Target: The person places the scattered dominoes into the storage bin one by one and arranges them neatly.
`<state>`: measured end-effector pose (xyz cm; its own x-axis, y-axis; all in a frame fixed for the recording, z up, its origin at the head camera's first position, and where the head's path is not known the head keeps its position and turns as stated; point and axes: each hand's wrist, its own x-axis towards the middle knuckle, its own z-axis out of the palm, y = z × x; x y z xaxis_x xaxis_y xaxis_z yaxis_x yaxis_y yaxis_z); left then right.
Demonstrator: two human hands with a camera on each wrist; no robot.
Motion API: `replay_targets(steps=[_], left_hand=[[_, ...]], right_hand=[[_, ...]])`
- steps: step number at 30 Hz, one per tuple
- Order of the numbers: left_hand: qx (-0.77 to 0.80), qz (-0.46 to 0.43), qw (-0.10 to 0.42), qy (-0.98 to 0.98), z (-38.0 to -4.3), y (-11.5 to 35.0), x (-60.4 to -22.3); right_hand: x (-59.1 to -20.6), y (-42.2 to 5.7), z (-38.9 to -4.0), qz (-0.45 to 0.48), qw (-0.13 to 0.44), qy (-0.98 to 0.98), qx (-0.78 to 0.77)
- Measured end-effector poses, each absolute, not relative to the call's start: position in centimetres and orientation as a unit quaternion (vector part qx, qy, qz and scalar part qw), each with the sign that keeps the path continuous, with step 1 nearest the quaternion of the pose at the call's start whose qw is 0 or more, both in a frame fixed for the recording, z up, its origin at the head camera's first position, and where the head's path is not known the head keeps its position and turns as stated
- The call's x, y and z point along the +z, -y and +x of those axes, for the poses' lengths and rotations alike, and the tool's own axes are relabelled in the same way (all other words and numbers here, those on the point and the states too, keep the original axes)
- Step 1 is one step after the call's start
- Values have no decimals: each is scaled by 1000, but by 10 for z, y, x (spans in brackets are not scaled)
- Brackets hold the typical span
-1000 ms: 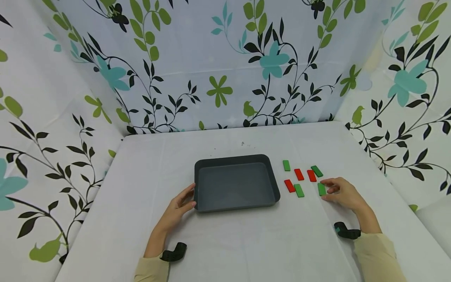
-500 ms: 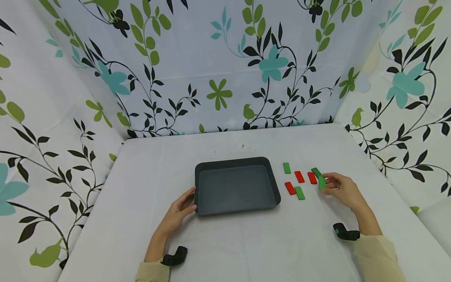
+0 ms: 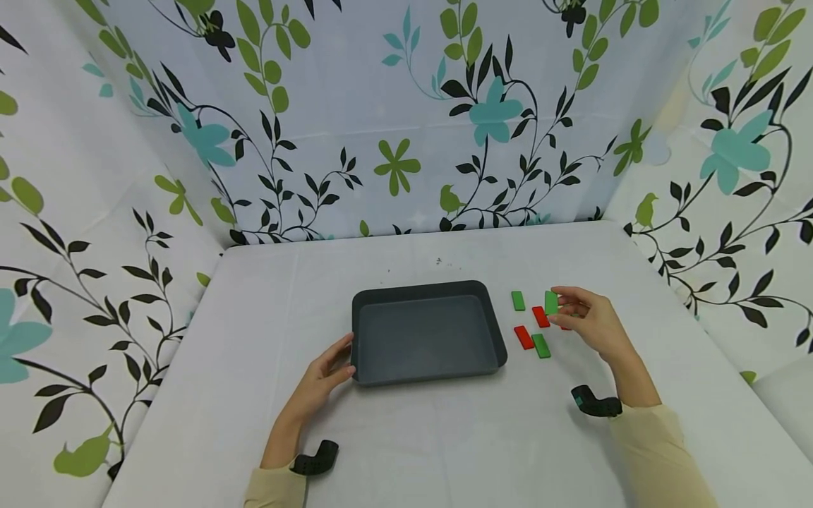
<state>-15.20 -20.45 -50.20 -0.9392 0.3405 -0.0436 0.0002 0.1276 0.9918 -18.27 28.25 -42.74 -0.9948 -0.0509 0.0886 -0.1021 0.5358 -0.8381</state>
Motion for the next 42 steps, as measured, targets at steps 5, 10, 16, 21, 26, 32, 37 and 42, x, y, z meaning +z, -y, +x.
replay_targets(steps=[5,10,16,21,26,32,37,42], left_hand=[[649,121,127,-741,-152,204,-502],[651,122,129,-738,-151,203,-501],[653,122,128,-736,-151,203,-500],[652,119,132,-737,-152,203,-501],[650,124,129,-739,-152,204,-501],[648,122,129,-741,-151,204,-501],[646,116,130,-743,-152,203,-501],[642,119,127,-746,-152,203,-501]], right_hand=[[-427,-253,-194,54,14,864,501],[-430,-221,-204,79,7,846,527],[-435,-181,-214,99,7,841,531],[-435,-143,-218,115,10,840,530],[-437,-102,-222,121,13,846,519],[-443,-59,-227,129,-7,842,525],[-449,-31,-230,127,-20,848,514],[-458,-11,-233,135,-37,856,498]])
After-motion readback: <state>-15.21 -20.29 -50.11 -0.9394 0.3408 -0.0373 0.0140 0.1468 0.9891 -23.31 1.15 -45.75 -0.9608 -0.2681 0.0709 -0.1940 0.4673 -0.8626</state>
